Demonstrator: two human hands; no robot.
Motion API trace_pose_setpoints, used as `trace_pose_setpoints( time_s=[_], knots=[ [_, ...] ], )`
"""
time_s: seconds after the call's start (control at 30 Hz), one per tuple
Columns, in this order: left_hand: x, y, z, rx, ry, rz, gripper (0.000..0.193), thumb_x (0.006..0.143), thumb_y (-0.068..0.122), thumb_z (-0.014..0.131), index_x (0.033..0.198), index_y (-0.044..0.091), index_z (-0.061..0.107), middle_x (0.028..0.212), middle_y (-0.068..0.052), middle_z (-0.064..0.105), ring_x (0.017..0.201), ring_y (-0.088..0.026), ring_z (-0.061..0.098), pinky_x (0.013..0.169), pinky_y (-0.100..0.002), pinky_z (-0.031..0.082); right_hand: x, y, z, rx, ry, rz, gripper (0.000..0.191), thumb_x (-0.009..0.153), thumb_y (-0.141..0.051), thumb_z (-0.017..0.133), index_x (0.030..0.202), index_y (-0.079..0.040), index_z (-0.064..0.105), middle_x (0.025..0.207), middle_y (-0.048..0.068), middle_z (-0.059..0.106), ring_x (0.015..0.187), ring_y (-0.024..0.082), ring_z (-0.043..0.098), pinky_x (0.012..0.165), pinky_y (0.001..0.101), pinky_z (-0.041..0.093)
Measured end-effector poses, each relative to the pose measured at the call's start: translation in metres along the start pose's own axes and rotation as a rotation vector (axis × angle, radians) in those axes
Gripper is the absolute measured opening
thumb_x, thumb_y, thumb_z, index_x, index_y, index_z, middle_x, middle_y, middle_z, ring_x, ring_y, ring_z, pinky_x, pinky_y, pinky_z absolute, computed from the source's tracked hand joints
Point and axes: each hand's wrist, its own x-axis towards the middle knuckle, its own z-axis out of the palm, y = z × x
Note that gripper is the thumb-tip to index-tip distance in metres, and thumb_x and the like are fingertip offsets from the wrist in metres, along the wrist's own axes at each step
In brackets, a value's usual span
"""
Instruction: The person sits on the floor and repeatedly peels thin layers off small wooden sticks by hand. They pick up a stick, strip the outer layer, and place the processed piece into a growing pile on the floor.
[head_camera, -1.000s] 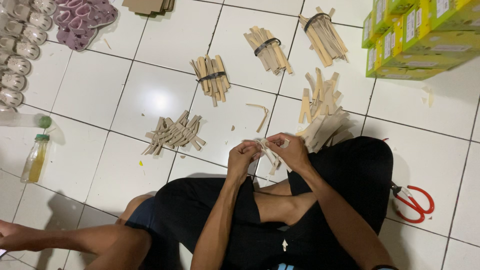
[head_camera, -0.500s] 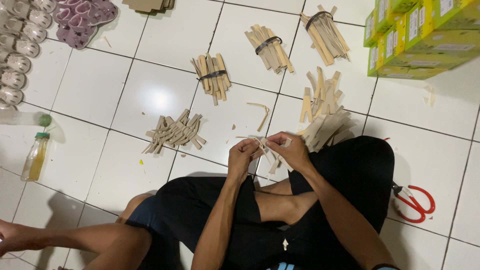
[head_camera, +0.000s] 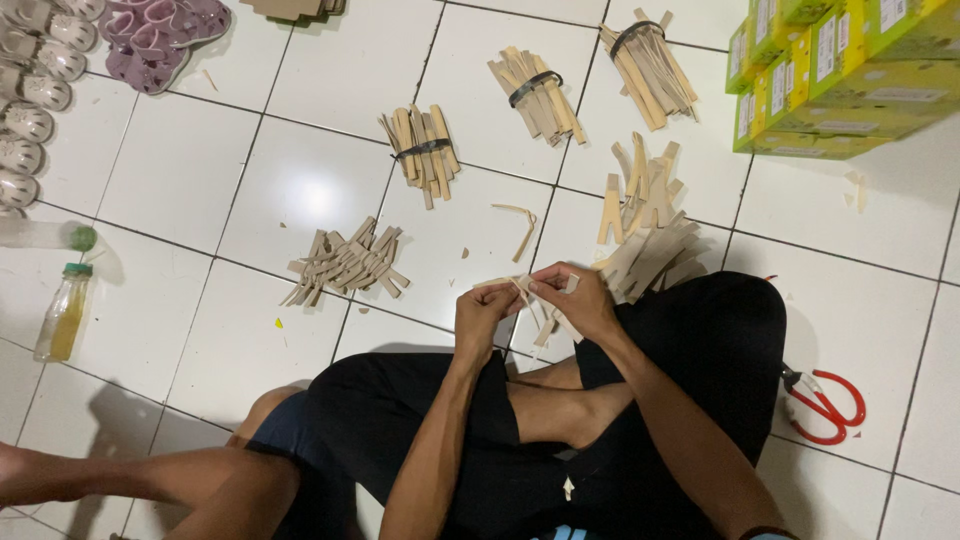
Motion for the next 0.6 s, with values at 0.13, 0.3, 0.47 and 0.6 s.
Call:
trace_pose_setpoints(
  time_s=[0.13, 0.3, 0.47, 0.6],
  knots=[
    [-0.0005, 0.0013, -0.0017, -0.142, -0.042, -0.086, 0.023, 0.095, 0.007, 0.066, 0.109, -0.011, 0.071, 0.101, -0.018, 0.076, 0.092, -0.023, 0.076, 0.087, -0.032, 0.063, -0.0021, -0.0015, 0.0008, -0.294, 0.074, -0.052, 0.018, 0.087, -0.022, 0.08, 0.1, -0.009, 0.08, 0.081, 0.005, 0.076, 0.077, 0.013, 0.067, 0.07, 0.0286, 0.053],
    [0.0004, -0.0006, -0.001, -0.187, -0.008, -0.113, 0.022, 0.096, 0.008, 0.067, 0.108, -0.01, 0.07, 0.1, -0.018, 0.075, 0.091, -0.022, 0.075, 0.086, -0.032, 0.063, -0.0008, 0.0012, 0.0012, -0.326, 0.079, -0.122, 0.019, 0.085, -0.024, 0.08, 0.098, -0.01, 0.08, 0.083, 0.003, 0.077, 0.077, 0.013, 0.069, 0.069, 0.0291, 0.054],
    [-0.002, -0.0067, 0.0005, -0.057, 0.036, 0.009, 0.024, 0.095, 0.009, 0.072, 0.109, -0.01, 0.074, 0.091, -0.015, 0.076, 0.076, -0.015, 0.068, 0.07, -0.025, 0.057, 0.0025, 0.0042, -0.0051, -0.33, -0.059, -0.14, 0.018, 0.086, -0.023, 0.08, 0.098, -0.01, 0.081, 0.08, 0.005, 0.076, 0.076, 0.015, 0.067, 0.07, 0.0309, 0.053],
    [-0.005, -0.0085, 0.0041, 0.225, 0.089, 0.084, 0.024, 0.094, 0.013, 0.075, 0.111, -0.004, 0.077, 0.082, -0.009, 0.075, 0.069, -0.01, 0.063, 0.061, -0.023, 0.05, 0.0001, 0.0019, -0.0055, -0.409, -0.028, -0.19, 0.018, 0.084, -0.023, 0.08, 0.096, -0.009, 0.081, 0.078, 0.007, 0.073, 0.073, 0.015, 0.067, 0.068, 0.0322, 0.053]
  ],
)
